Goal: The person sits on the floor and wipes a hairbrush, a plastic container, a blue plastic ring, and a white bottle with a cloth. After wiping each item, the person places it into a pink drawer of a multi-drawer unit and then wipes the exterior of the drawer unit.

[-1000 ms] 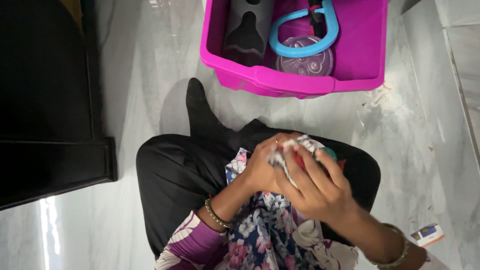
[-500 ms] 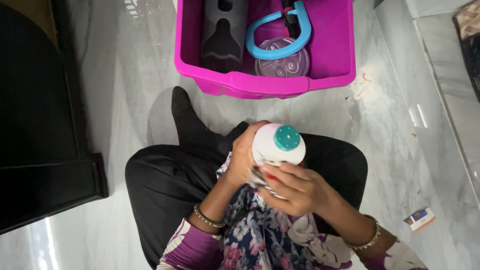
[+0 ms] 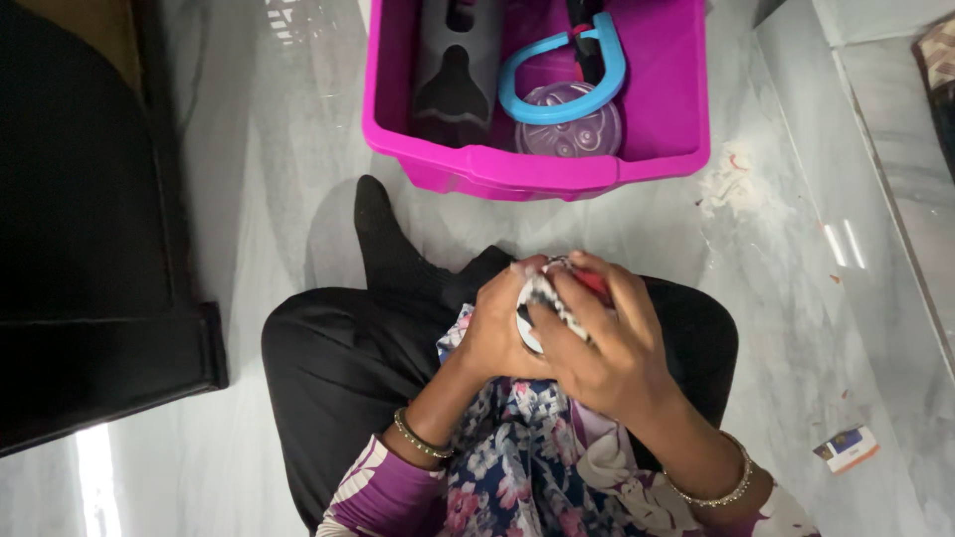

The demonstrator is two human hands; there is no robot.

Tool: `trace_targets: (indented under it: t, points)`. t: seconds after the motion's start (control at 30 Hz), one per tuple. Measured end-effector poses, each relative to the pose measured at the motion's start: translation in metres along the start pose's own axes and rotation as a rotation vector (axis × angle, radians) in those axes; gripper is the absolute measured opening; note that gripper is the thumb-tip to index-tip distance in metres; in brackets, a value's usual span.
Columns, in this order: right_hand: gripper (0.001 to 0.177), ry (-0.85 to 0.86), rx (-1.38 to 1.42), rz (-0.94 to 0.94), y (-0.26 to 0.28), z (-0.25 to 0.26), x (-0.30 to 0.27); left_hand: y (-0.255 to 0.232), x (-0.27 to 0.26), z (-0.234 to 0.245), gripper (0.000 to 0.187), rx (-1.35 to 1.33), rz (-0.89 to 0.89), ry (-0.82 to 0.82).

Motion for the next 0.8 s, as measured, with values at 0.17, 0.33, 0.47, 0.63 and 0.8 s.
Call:
trace_targets:
  t: [0.17,0.33,0.47,0.63,0.8]
  points:
    - [0.015,-0.003,0.185,-0.39,-0.017,-0.005,0.021,0.003,-0.003,0.0,0.082,0.002,0.032,-0.025]
    - [0.024,-0.229,0.578,-0.862,-0.053,-0.037,-0.02,0.011,-0.007,0.008,0.089,-0.011,0.074,-0.053]
    - [0.03,-0.396,0.548,-0.78,-0.047,-0.064,-0.049,0.026,-0.009,0.018,0.092,-0.127,0.165,-0.097]
    - [0.038,-0.488,0.311,-0.564,-0.008,-0.085,-0.071,0.026,-0.013,0.023,0.096,-0.212,0.203,-0.204]
    - [0.045,-0.444,0.239,-0.378,0.016,-0.081,-0.072,0.011,-0.01,0.026,0.095,-0.278,0.252,-0.242]
Point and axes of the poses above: each hand's wrist, its own x-axis towards the middle knuckle, its own z-axis out of the back of the hand, y = z × x, the point moved 6 cm from there along x, towards the middle knuckle
